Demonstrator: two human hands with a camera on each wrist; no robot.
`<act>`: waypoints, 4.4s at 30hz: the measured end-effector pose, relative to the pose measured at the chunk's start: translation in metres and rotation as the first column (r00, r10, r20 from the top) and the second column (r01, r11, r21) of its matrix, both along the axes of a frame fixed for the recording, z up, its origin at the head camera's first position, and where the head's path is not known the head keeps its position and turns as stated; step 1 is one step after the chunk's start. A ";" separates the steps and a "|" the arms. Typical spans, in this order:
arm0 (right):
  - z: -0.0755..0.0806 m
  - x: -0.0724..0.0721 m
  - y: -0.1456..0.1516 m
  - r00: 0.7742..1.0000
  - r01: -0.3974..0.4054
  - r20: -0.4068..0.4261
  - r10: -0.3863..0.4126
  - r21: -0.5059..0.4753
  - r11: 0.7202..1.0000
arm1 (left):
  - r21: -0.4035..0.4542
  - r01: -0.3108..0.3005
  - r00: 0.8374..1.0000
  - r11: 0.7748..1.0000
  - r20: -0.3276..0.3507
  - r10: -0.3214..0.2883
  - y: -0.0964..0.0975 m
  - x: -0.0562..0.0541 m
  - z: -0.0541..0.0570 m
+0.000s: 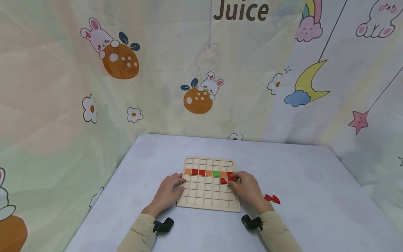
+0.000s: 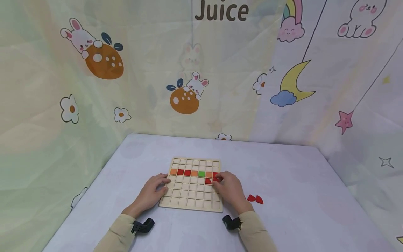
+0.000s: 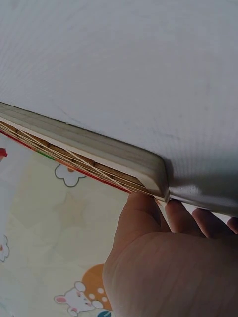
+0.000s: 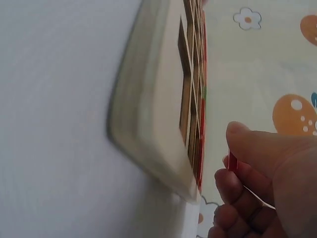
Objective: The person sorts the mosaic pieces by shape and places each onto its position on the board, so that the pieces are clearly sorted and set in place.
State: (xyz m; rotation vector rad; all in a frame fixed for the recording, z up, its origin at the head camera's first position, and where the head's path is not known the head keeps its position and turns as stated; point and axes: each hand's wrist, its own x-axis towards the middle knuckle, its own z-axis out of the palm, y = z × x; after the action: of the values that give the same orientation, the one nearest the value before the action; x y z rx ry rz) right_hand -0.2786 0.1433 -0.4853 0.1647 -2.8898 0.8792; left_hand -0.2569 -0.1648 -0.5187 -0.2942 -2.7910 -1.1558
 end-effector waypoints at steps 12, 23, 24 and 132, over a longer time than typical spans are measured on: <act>0.008 -0.001 -0.026 0.996 -0.093 -0.005 0.093 -0.033 0.995 | 0.003 0.014 1.000 1.000 -0.026 -0.014 0.000 0.000 -0.002; 0.000 -0.008 -0.038 0.991 -0.135 -0.023 0.135 0.016 0.991 | 0.008 0.025 0.999 1.000 -0.026 -0.025 -0.001 0.001 0.000; 0.000 -0.009 -0.038 0.990 -0.137 -0.024 0.138 0.020 0.990 | 0.004 0.024 0.999 1.000 -0.027 -0.024 -0.001 0.001 0.000; 0.002 0.042 0.097 0.996 0.025 0.089 -0.029 0.051 0.998 | -0.004 0.024 0.999 1.000 -0.022 -0.024 -0.001 -0.001 0.000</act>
State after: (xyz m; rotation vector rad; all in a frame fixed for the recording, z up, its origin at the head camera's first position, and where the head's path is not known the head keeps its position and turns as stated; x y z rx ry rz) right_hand -0.2364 0.2399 -0.4837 0.0925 -2.9909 0.8312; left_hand -0.2579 -0.1661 -0.5184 -0.3391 -2.7783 -1.1460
